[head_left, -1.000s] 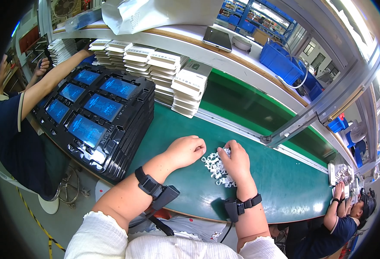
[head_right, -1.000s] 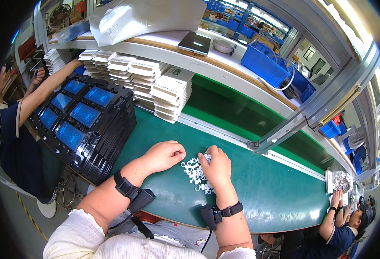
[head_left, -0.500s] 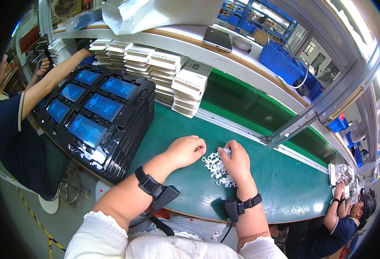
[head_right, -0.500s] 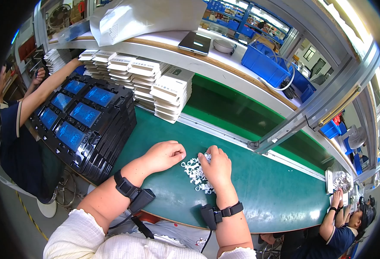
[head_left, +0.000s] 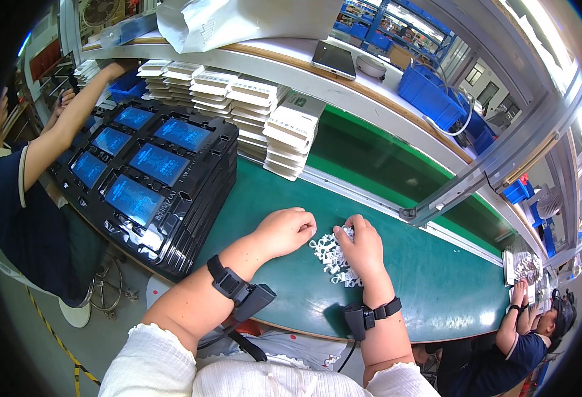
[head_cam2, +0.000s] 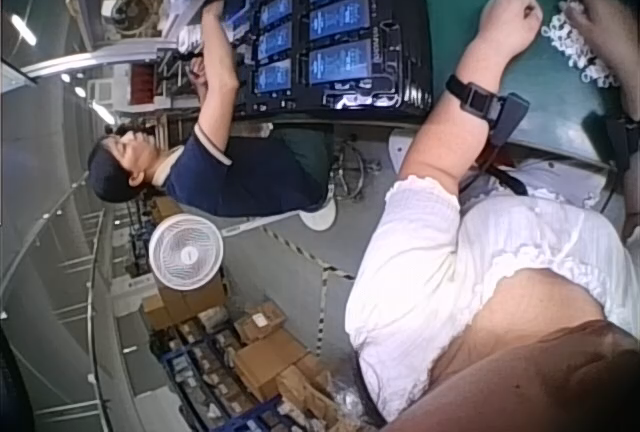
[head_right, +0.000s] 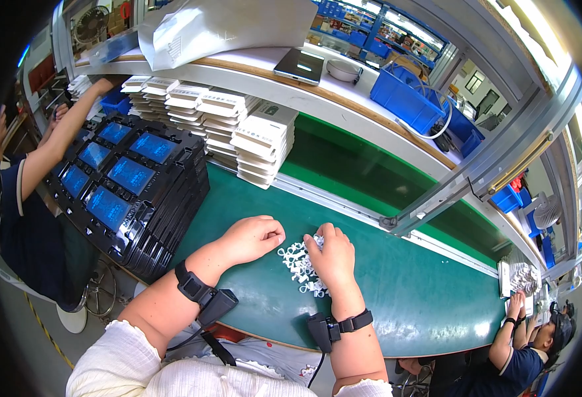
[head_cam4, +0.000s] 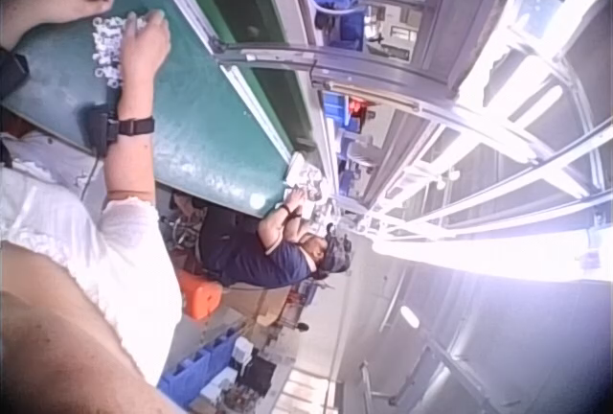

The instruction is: The recorder is assembling small white plastic components and placing them into white cardboard boxes on a production line.

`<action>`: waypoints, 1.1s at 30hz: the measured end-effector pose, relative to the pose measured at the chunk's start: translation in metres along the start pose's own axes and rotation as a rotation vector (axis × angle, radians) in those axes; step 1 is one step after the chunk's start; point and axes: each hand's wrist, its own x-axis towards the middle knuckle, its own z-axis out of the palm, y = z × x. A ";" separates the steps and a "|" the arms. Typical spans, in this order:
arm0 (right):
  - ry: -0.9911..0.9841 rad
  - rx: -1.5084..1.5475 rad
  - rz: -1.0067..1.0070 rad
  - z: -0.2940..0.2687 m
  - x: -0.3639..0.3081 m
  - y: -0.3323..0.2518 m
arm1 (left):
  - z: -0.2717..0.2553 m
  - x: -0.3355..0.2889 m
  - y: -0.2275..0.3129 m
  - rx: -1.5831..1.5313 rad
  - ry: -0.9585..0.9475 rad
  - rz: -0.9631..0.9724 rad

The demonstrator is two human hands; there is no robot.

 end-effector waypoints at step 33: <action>0.044 0.026 -0.053 0.005 0.003 0.004 | -0.001 0.001 -0.001 -0.002 0.029 0.033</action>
